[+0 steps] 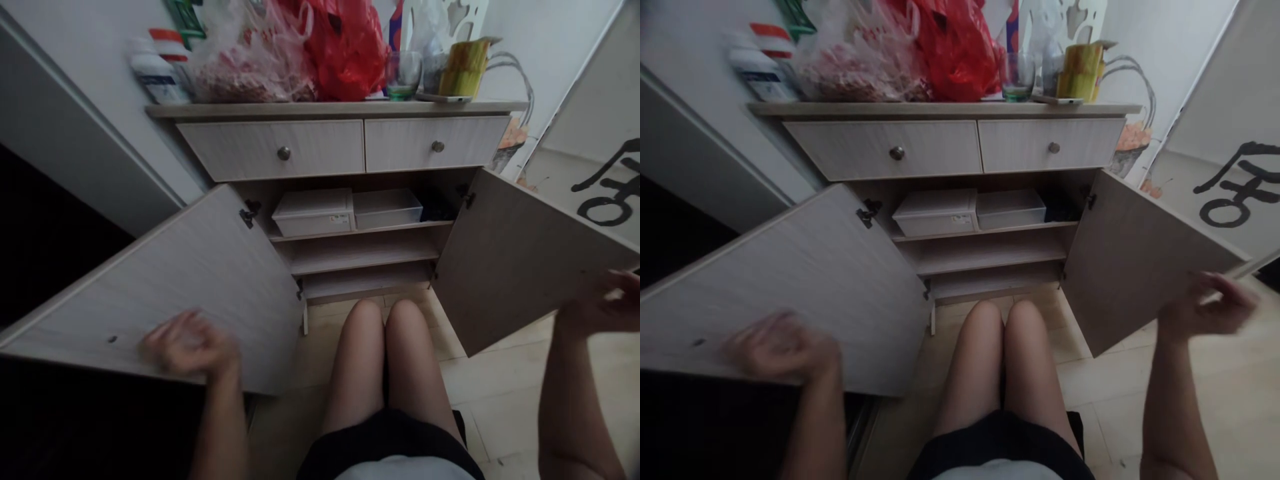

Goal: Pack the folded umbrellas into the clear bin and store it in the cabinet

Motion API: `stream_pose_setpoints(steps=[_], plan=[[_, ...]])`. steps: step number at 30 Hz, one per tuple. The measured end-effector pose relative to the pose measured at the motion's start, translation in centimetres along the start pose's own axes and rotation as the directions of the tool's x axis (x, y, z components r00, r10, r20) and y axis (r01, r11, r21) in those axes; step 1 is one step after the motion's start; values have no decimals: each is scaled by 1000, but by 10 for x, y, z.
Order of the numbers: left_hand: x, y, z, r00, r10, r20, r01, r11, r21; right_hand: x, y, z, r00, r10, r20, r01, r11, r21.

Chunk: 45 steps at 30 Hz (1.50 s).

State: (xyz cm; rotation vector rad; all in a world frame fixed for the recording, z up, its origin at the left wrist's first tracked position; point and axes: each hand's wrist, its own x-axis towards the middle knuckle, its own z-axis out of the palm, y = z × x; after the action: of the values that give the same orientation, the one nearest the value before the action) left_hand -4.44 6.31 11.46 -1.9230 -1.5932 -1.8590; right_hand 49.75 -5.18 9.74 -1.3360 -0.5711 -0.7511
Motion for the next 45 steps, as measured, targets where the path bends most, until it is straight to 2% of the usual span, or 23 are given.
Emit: stream_pose_setpoints(steps=[1, 2, 4, 5, 6, 8, 11, 13, 15, 19, 24, 27, 31, 34, 38, 45], plan=[[4, -4, 17, 999, 46, 14, -46, 999, -4, -8, -15, 15, 991, -131, 16, 131, 991, 31], [9, -8, 35, 994, 103, 32, -103, 995, -3, -16, -28, 35, 949, -241, 203, 227, 970, 91], [23, -17, 74, 965, 239, 110, -242, 970, 18, -34, -47, 82, 781, -381, 495, 293, 923, 249], [31, -19, 96, 937, 303, 174, -313, 949, 33, -44, -52, 109, 713, -405, 573, 289, 913, 287], [40, -20, 119, 895, 344, 283, -372, 927, 51, -52, -54, 136, 649, -403, 646, 292, 915, 277], [59, -17, 165, 801, 371, 470, -458, 885, 80, -67, -54, 188, 488, -390, 781, 354, 906, 231], [84, -8, 223, 679, 349, 646, -530, 842, 102, -83, -49, 247, 240, -314, 919, 498, 852, 161], [94, -7, 249, 625, 334, 705, -563, 819, 111, -89, -47, 273, 127, -247, 961, 585, 801, 128], [99, -10, 266, 597, 321, 735, -583, 803, 122, -92, -45, 290, 68, -183, 981, 649, 755, 96], [100, -22, 283, 600, 304, 740, -572, 809, 131, -94, -41, 306, 26, -116, 993, 694, 717, 66], [101, -30, 290, 611, 288, 738, -524, 846, 104, -95, -35, 311, 3, -142, 990, 693, 713, 101], [108, -32, 289, 615, 318, 722, -525, 848, 73, -91, -35, 309, 6, -164, 987, 696, 709, 113], [117, -28, 281, 648, 346, 679, -521, 852, 62, -80, -37, 298, 32, -235, 972, 691, 707, 148], [116, -19, 266, 643, 374, 668, -538, 842, 46, -71, -40, 282, 64, -276, 959, 679, 716, 161], [96, -2, 229, 621, 432, 654, -589, 808, 26, -66, -41, 247, 60, -328, 943, 682, 703, 201], [40, 16, 145, 601, 482, 637, -608, 793, -25, -74, -47, 148, 17, -443, 896, 682, 660, 313]])
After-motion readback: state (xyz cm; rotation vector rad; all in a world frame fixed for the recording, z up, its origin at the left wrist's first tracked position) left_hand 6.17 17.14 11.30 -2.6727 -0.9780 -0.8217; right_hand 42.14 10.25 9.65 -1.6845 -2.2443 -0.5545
